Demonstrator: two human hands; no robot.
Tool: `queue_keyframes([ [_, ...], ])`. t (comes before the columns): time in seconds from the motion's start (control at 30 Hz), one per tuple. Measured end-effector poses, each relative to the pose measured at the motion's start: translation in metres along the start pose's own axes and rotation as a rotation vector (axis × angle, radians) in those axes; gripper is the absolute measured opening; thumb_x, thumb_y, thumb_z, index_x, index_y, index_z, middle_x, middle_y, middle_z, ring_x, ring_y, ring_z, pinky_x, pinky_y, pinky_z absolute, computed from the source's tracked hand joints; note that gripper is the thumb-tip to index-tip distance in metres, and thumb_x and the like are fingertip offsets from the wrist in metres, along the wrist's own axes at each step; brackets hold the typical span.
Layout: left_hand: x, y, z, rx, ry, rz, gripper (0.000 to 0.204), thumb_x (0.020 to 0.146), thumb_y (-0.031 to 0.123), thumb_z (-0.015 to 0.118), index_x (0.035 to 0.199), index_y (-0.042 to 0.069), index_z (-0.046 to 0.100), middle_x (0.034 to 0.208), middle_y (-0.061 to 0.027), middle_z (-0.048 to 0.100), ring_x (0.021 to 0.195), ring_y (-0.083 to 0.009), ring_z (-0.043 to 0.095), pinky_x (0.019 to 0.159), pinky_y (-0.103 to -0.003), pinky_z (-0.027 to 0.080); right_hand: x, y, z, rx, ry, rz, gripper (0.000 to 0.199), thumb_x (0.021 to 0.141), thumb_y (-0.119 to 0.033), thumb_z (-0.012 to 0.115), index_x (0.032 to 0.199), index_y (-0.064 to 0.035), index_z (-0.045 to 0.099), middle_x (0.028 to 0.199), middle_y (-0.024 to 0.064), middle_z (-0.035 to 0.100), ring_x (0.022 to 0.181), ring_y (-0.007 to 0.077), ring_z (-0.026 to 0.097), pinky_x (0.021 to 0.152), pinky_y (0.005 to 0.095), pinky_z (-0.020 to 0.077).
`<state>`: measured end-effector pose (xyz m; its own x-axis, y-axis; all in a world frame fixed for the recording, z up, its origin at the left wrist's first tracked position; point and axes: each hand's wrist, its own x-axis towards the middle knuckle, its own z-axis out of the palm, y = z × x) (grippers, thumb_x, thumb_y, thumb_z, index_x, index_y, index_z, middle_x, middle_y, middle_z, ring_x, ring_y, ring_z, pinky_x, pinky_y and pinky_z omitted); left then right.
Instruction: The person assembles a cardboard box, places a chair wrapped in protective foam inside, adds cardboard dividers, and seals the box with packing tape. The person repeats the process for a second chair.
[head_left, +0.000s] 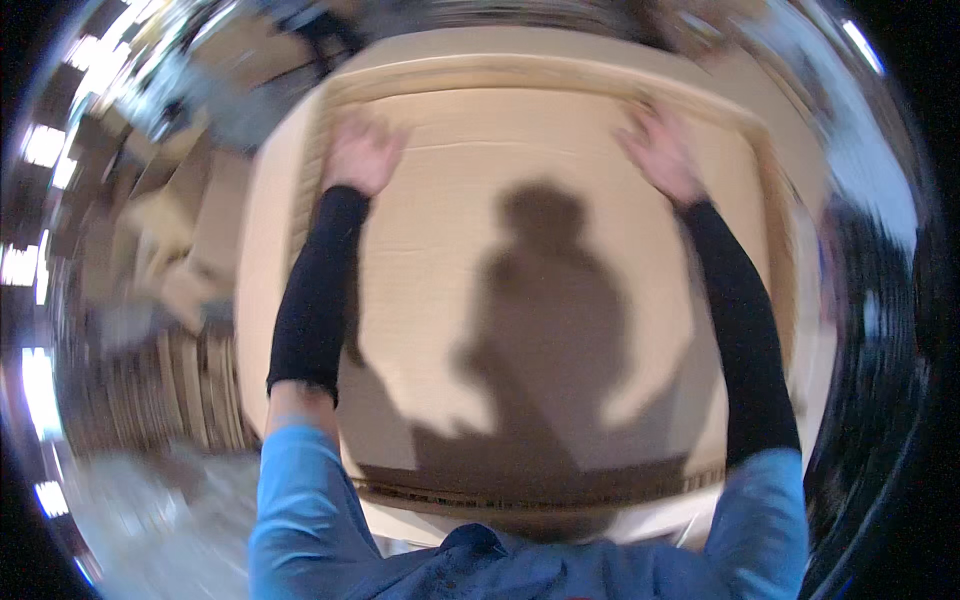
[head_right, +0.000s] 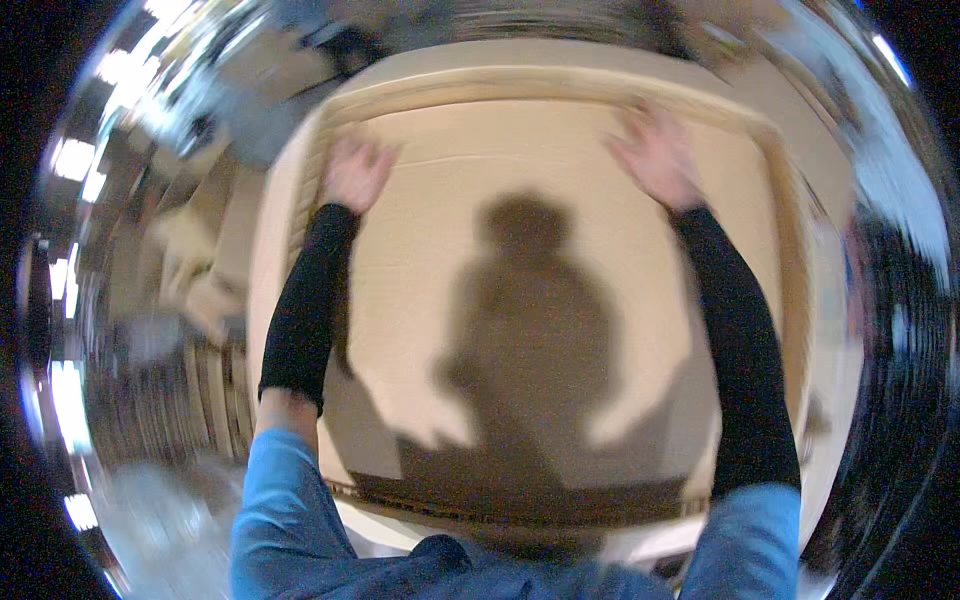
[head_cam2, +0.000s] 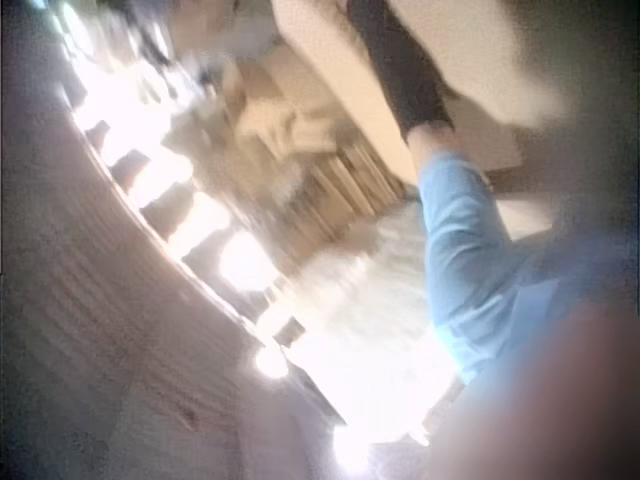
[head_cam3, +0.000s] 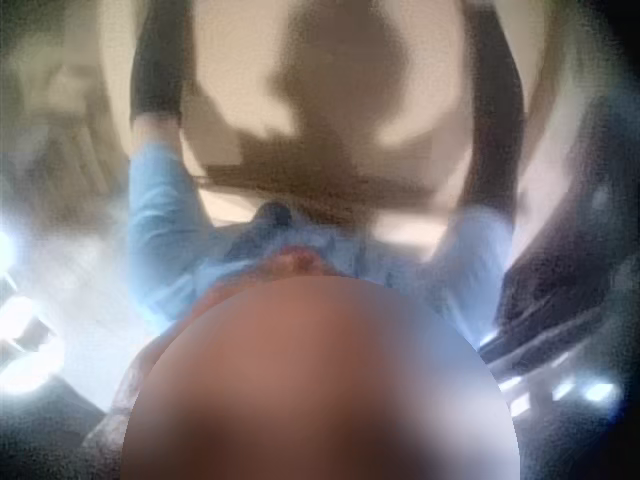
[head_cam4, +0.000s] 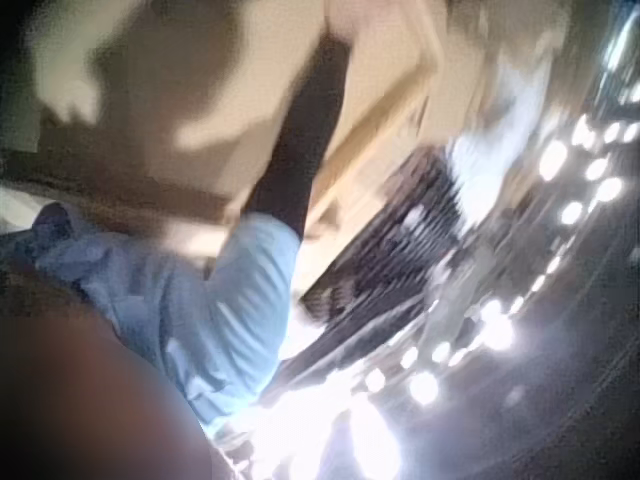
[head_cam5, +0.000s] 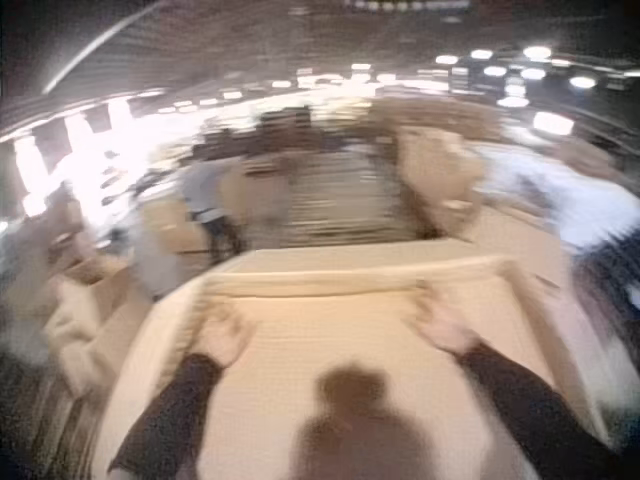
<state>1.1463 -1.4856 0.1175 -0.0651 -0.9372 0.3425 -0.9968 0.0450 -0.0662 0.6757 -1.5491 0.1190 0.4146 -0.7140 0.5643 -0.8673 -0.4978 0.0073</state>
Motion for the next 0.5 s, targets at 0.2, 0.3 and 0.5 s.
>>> queue_keyframes([
  [0.2,-0.009,-0.069,0.055,0.585,-0.192,0.204,0.043,0.102,0.027,0.041,0.143,0.017,0.053,0.121,-0.0146,0.068,0.121,-0.0395,0.059,0.119,-0.055,0.027,-0.009,-0.049,0.025,0.195,-0.215,0.218,0.069,0.085,-0.063,0.055,0.13,-0.0104,0.059,0.144,0.0181,0.048,0.137,0.0372,0.037,0.116,0.0632,0.0173],
  [0.3,-0.068,0.014,0.023,-0.088,-0.165,-0.06,0.055,0.105,0.041,0.043,0.144,0.002,0.049,0.161,-0.0218,0.029,0.149,-0.0388,0.026,0.12,-0.055,0.023,-0.071,-0.069,-0.046,0.396,-0.404,0.155,0.089,0.079,-0.069,0.061,0.143,-0.009,0.053,0.158,0.0246,0.033,0.15,0.0449,0.02,0.117,0.0702,0.0069],
  [0.5,-0.186,0.287,-0.144,-0.808,-0.392,0.271,0.066,0.106,0.043,0.043,0.153,-0.003,0.033,0.164,-0.0227,0.021,0.153,-0.0341,0.02,0.122,-0.052,0.019,-0.184,-0.007,-0.241,1.057,-0.34,0.045,0.064,0.092,-0.048,0.065,0.136,-0.003,0.057,0.127,0.0222,0.065,0.118,0.0349,0.062,0.101,0.0421,0.0483],
])
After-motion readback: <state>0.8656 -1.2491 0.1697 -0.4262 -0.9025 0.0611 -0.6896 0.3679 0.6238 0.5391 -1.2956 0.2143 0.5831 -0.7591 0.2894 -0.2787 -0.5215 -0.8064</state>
